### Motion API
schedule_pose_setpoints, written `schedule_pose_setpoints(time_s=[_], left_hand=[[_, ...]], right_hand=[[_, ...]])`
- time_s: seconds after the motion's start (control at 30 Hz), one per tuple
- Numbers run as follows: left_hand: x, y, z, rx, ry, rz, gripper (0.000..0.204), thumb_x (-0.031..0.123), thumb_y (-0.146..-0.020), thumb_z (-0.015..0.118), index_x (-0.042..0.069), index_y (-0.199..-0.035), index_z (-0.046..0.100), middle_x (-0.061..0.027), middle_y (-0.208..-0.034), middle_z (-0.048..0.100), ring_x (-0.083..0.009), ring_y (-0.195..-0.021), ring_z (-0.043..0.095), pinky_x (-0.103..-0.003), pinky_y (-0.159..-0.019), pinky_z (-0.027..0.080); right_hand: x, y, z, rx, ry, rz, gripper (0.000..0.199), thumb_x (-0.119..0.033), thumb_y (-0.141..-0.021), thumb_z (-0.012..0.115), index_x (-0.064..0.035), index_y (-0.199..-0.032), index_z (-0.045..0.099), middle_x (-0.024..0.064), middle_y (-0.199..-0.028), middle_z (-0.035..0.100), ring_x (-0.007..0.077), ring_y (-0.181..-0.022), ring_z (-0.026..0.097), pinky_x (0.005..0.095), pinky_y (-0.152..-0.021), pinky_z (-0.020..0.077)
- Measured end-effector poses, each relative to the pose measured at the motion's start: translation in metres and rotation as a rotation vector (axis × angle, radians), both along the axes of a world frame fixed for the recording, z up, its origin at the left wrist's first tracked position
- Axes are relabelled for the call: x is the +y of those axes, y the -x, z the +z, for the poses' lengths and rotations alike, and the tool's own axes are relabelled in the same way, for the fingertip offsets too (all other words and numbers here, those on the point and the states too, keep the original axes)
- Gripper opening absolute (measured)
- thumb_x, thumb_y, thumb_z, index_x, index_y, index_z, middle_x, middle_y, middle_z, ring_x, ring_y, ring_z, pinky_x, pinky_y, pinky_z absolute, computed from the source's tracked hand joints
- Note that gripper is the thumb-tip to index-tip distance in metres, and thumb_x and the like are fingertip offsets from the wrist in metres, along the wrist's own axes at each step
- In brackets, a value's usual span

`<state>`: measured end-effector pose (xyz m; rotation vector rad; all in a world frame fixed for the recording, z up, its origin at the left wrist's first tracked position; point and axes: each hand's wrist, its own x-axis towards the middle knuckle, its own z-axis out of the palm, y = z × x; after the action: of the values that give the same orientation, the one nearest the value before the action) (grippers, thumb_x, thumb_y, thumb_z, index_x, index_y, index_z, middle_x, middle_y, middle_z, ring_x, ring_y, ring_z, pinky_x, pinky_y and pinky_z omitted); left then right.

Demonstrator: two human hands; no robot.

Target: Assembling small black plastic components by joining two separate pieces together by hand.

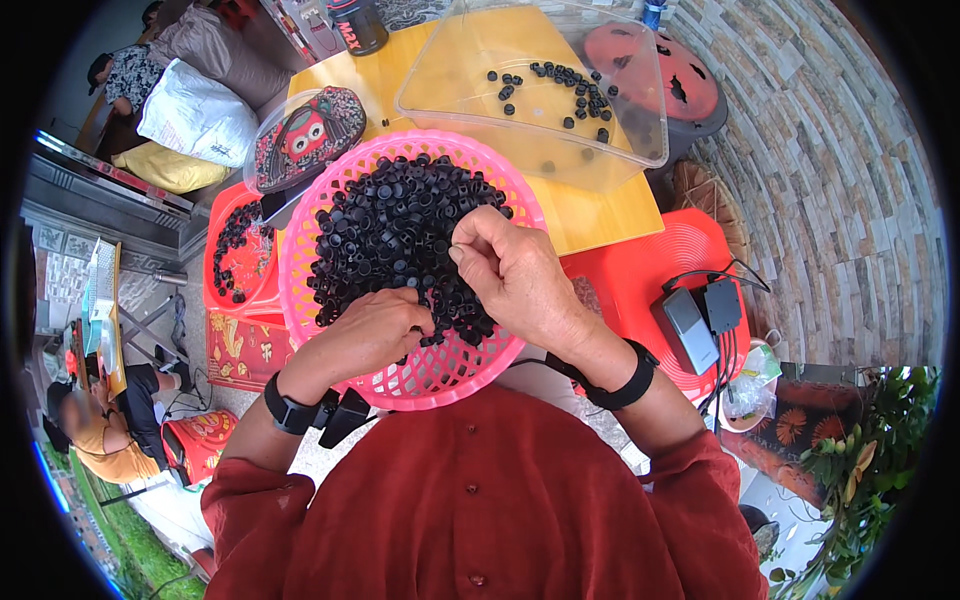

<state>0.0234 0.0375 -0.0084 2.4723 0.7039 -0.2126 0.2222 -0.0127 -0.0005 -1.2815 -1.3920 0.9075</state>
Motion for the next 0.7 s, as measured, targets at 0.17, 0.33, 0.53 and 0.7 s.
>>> schedule_pose_setpoints(time_s=[0.17,0.33,0.53,0.7], left_hand=[[-0.001,-0.009,-0.014,0.037,0.002,-0.015,0.013,0.009,-0.075,0.060,0.004,-0.085,0.065,-0.0135,-0.089,0.057,-0.0329,-0.089,0.058,-0.043,-0.075,0.047],[-0.003,-0.017,-0.016,0.121,-0.052,0.042,0.014,0.013,-0.073,0.066,0.004,-0.082,0.066,-0.0126,-0.085,0.057,-0.0321,-0.084,0.059,-0.043,-0.070,0.048],[-0.004,-0.023,-0.021,0.080,-0.057,0.105,0.015,0.018,-0.072,0.068,0.004,-0.076,0.066,-0.0112,-0.083,0.057,-0.0307,-0.079,0.060,-0.043,-0.066,0.048],[-0.006,-0.026,-0.022,0.089,-0.078,0.145,0.011,0.013,-0.071,0.067,0.003,-0.075,0.065,-0.0130,-0.083,0.056,-0.0330,-0.078,0.060,-0.044,-0.064,0.048]], right_hand=[[-0.006,-0.001,0.005,-0.054,-0.048,-0.027,0.010,0.003,-0.080,0.061,0.0000,-0.080,0.052,0.0075,-0.064,0.054,0.0121,-0.056,0.053,0.0271,-0.052,0.0423],[-0.010,-0.006,0.008,-0.117,-0.126,-0.011,0.010,0.004,-0.077,0.063,0.0003,-0.079,0.053,0.0081,-0.070,0.054,0.0148,-0.058,0.054,0.0281,-0.053,0.0429],[-0.010,-0.005,0.004,-0.077,-0.165,0.014,0.010,0.004,-0.077,0.063,0.0006,-0.079,0.054,0.0079,-0.071,0.054,0.0158,-0.059,0.055,0.0285,-0.053,0.0434],[-0.011,-0.005,0.006,-0.076,-0.101,0.022,0.010,0.004,-0.077,0.063,0.0011,-0.079,0.054,0.0080,-0.071,0.054,0.0160,-0.059,0.054,0.0286,-0.053,0.0433]])
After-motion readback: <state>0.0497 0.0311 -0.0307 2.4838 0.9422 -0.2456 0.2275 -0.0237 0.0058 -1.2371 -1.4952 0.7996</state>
